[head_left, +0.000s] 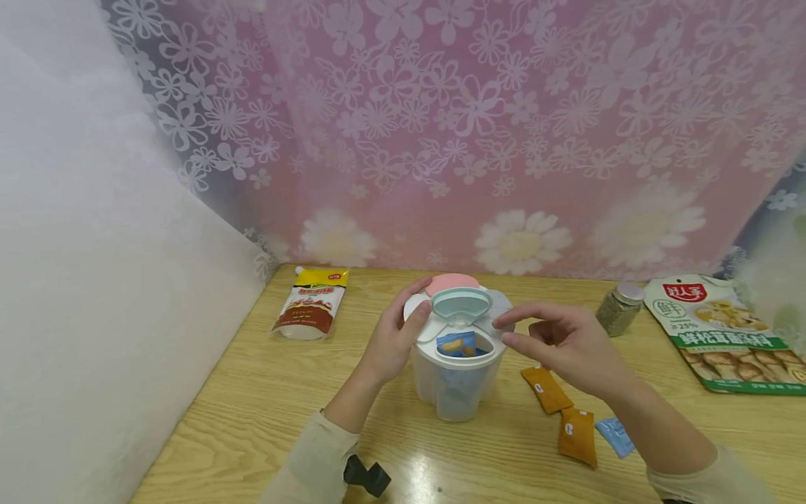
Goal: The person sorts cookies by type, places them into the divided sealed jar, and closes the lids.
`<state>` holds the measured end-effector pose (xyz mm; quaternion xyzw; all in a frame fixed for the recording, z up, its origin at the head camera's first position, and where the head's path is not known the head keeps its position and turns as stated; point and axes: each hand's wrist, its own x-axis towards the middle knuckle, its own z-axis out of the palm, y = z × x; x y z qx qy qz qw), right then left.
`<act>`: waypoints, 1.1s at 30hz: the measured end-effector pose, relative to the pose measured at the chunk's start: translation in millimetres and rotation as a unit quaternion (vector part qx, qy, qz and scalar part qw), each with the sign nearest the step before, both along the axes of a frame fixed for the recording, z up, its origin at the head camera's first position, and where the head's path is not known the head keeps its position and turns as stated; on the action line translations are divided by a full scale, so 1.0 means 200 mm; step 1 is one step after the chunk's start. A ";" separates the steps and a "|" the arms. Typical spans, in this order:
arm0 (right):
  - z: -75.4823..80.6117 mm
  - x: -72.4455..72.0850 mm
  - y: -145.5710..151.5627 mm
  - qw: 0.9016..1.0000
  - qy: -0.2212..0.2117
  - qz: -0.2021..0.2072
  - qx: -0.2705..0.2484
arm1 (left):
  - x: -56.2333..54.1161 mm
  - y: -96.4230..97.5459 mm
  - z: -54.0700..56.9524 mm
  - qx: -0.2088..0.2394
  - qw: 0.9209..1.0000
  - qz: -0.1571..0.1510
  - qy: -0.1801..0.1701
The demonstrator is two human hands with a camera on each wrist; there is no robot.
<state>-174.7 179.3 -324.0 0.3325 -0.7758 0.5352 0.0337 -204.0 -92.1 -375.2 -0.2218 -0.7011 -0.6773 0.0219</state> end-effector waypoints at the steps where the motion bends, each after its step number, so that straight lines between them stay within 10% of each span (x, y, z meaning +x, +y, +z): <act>1: 0.00 0.00 0.01 1.000 -0.002 0.000 0.001 | 0.00 0.00 0.00 -0.001 1.000 0.001 -0.001; 22: -0.14 -0.04 0.43 0.989 -0.068 0.118 0.061 | 0.00 -0.01 0.00 0.009 1.000 0.000 0.011; 33: -0.37 -0.07 0.69 0.977 -0.114 0.178 0.031 | 0.01 0.00 0.00 0.002 1.000 0.007 0.007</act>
